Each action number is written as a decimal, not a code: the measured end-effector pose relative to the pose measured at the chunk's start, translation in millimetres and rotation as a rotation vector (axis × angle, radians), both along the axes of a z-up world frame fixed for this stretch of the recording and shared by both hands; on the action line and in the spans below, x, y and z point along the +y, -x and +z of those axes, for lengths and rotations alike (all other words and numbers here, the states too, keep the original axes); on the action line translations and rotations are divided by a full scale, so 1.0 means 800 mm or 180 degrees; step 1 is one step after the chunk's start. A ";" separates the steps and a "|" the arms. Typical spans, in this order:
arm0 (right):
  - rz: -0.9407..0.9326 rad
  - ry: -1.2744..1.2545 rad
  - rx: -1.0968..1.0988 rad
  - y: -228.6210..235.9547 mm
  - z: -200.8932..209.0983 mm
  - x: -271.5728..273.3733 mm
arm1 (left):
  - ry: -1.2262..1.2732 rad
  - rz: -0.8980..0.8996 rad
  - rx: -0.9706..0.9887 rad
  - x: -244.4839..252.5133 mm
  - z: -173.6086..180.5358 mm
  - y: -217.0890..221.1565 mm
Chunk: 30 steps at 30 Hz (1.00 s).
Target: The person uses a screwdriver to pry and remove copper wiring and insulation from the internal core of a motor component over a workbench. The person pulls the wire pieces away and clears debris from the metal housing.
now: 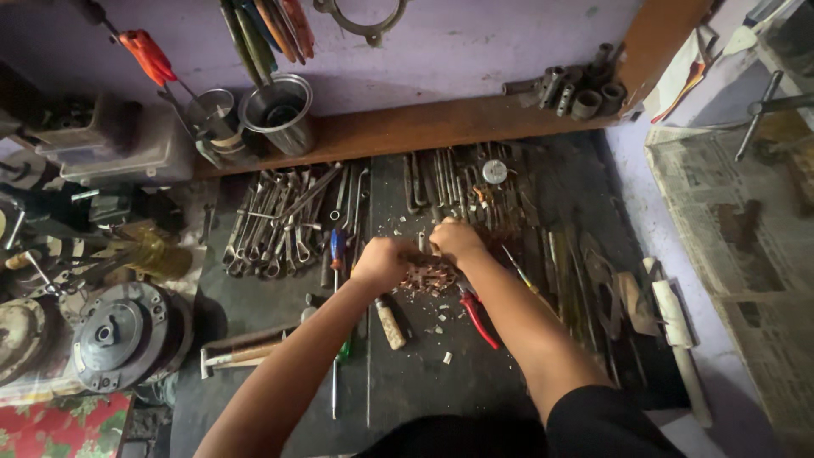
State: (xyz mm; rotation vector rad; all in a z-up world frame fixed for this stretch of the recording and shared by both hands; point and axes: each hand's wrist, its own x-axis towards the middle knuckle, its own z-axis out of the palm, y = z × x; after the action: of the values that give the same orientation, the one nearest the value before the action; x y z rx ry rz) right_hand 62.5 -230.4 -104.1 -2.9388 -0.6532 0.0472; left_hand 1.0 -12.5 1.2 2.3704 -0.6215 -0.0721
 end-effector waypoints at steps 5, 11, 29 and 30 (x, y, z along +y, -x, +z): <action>-0.1359 -0.2178 -0.0425 0.017 0.016 -0.013 | 0.0052 0.0113 0.0054 0.003 0.003 -0.008; -0.1413 -0.2821 -0.1401 0.020 -0.016 -0.022 | 0.0134 0.0047 0.0014 -0.020 -0.002 -0.030; -0.1889 -0.3208 0.0487 0.091 0.056 0.011 | -0.0114 -0.0896 -0.1065 -0.019 0.017 -0.023; -0.1601 -0.3142 -0.0015 0.090 0.053 0.011 | -0.0211 -0.0749 -0.0993 -0.021 0.015 -0.025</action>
State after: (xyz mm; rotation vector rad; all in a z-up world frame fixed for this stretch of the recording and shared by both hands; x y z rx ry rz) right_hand -9.3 -221.9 -62.1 -2.0408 0.0985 -0.2545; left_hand 21.1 -29.3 13.6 2.3810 -1.0603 0.1801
